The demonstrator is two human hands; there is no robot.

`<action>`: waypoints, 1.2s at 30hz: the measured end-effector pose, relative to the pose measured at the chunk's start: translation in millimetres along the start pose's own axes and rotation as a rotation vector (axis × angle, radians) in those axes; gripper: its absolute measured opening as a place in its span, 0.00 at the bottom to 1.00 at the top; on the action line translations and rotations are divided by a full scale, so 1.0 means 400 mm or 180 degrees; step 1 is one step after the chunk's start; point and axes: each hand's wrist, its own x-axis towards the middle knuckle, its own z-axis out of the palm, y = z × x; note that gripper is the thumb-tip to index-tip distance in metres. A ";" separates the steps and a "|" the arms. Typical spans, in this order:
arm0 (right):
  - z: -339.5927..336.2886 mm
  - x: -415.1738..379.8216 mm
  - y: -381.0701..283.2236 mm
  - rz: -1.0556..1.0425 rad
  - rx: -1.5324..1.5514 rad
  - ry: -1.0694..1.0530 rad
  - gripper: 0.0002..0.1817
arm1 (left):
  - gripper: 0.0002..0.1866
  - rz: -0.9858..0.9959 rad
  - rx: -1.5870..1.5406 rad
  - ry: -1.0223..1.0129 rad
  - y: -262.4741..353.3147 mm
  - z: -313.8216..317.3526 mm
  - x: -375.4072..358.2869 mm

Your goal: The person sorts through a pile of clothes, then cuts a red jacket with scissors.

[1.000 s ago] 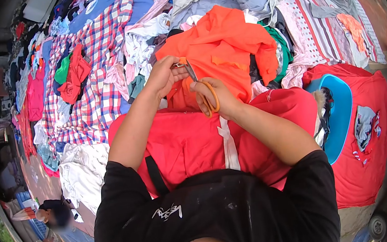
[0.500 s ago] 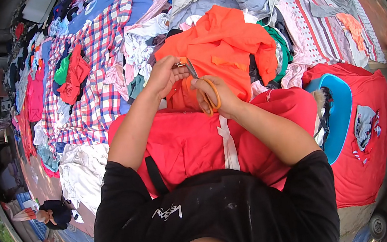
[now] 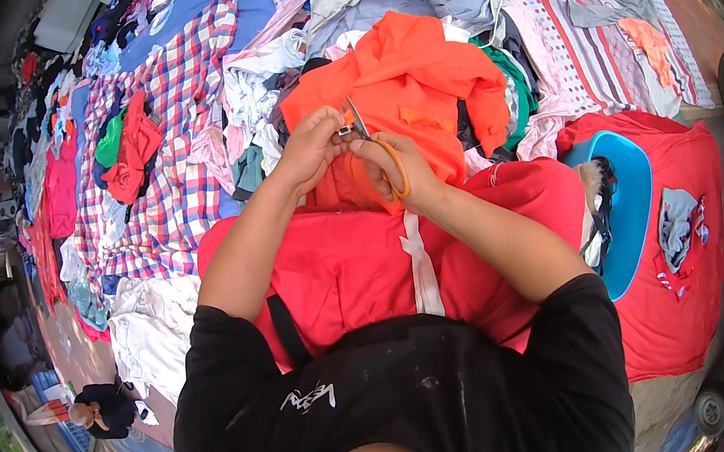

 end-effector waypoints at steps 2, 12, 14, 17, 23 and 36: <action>-0.004 0.007 -0.009 -0.0074 -0.0032 -0.0064 0.12 | 0.06 -0.0054 -0.0089 -0.0058 -0.009 -0.006 0.004; -0.028 0.046 -0.065 -0.0881 -0.0397 0.0407 0.17 | 0.08 0.0088 0.0258 0.0243 0.010 0.001 -0.016; -0.029 0.047 -0.057 -0.0952 -0.0275 0.0198 0.18 | 0.08 0.0333 0.0442 0.0172 0.017 0.012 -0.022; -0.010 0.051 -0.044 -0.1104 -0.0140 0.0084 0.18 | 0.09 0.0530 0.0772 -0.0001 0.020 0.025 -0.028; -0.034 0.041 -0.038 -0.1151 -0.0197 0.0261 0.17 | 0.05 0.0458 0.0614 -0.0369 0.012 0.043 -0.020; -0.472 -0.270 -0.382 -0.1959 -0.1743 0.3090 0.16 | 0.11 0.0235 0.1059 0.0212 -0.017 -0.004 0.041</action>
